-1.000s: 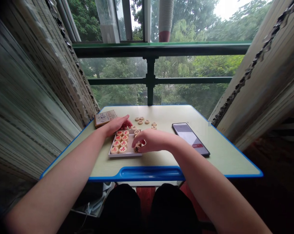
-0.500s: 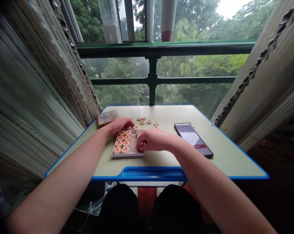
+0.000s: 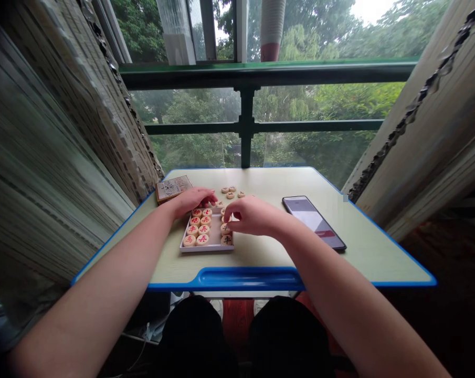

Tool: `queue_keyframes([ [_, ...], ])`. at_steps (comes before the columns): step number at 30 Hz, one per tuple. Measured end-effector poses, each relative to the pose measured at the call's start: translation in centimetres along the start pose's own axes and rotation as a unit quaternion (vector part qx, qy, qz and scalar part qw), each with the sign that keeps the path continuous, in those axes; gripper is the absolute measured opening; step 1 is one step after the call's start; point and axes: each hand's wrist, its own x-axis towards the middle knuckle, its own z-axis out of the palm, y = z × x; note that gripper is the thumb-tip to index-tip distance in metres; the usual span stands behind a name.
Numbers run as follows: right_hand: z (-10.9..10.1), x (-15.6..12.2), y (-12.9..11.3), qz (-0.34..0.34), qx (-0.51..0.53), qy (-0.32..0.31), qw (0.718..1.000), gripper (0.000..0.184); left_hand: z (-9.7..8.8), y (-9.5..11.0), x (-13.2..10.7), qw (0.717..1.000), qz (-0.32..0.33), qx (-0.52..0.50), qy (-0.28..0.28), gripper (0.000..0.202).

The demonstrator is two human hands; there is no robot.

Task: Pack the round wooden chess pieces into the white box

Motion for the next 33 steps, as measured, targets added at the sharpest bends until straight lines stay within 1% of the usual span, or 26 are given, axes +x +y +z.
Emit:
queue_keyframes([
  [4,0.3,0.1,0.2,0.005,-0.004,-0.012,1.000,0.018,-0.1,-0.2,0.2,1.000,-0.007,-0.003,-0.005,0.038],
  [8,0.6,0.3,0.4,-0.006,-0.007,-0.020,1.000,0.017,0.0,-0.1,0.1,1.000,-0.009,-0.008,-0.006,0.037],
  [14,0.4,0.3,0.4,0.000,-0.001,-0.032,0.999,0.018,0.1,0.1,-0.1,1.000,-0.004,-0.006,0.004,0.043],
  [20,0.4,0.1,-0.1,-0.032,0.017,-0.020,0.999,0.017,-0.1,0.1,0.0,1.000,-0.002,-0.002,-0.009,0.047],
  [26,1.0,0.2,-0.6,-0.059,0.031,-0.068,0.995,0.019,0.0,0.0,0.1,1.000,-0.005,-0.003,-0.005,0.044],
  [30,1.1,0.1,-0.7,-0.061,0.033,-0.068,0.995,0.020,0.1,-0.1,0.3,1.000,-0.002,-0.010,0.004,0.042],
  [33,0.9,0.0,-0.9,-0.067,0.033,-0.064,0.995,0.019,0.0,-0.2,0.4,1.000,-0.003,-0.006,-0.001,0.044],
])
